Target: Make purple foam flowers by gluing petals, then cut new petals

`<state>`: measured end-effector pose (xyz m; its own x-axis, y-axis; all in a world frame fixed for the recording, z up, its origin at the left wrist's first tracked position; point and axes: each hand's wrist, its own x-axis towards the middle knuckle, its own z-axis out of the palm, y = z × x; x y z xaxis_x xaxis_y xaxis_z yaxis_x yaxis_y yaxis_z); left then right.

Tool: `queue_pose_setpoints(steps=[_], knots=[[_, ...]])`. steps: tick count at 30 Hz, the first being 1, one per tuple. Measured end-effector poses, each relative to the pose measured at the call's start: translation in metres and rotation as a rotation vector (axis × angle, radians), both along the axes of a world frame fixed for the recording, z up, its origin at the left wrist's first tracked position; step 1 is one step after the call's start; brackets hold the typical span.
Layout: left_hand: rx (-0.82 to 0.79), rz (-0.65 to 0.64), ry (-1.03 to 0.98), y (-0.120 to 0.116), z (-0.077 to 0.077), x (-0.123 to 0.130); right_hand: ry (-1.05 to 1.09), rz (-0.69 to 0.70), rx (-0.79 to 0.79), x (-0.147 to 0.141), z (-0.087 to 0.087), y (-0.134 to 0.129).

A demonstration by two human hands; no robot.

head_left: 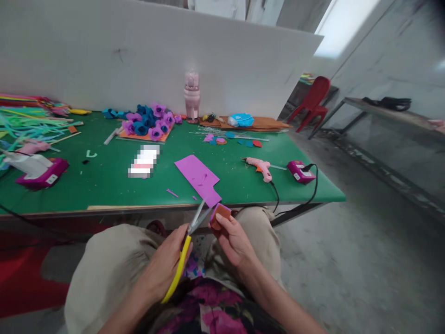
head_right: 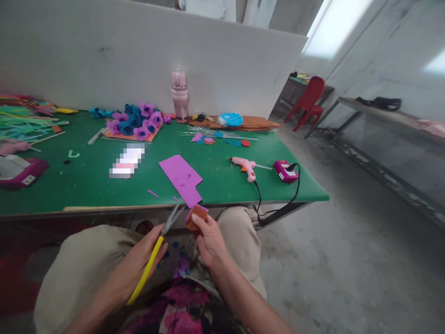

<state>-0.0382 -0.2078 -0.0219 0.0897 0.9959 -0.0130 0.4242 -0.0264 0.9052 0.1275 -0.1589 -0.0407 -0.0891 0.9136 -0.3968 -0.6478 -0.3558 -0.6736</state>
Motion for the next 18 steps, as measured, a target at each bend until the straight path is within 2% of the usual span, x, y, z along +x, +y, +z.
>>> queue_pose_setpoints(steps=[3,6,8,11,14,18], knots=[[-0.031,-0.102,0.103,-0.001,-0.002,-0.002,-0.033,0.028,-0.006,0.003,0.001,0.0],[-0.052,-0.061,0.032,0.004,0.0,-0.005,-0.163,0.209,0.021,0.006,0.003,-0.002],[-0.09,-0.016,-0.086,0.007,0.005,-0.007,-0.244,0.356,0.059,0.006,0.003,-0.006],[-0.18,-0.007,-0.25,0.011,0.015,-0.006,-0.299,0.503,0.127,0.004,0.004,-0.012],[-0.232,-0.013,-0.299,0.013,0.019,-0.001,-0.319,0.605,0.187,0.0,0.007,-0.017],[-0.218,0.022,-0.296,0.014,0.012,0.003,-0.356,0.652,0.202,-0.003,0.01,-0.018]])
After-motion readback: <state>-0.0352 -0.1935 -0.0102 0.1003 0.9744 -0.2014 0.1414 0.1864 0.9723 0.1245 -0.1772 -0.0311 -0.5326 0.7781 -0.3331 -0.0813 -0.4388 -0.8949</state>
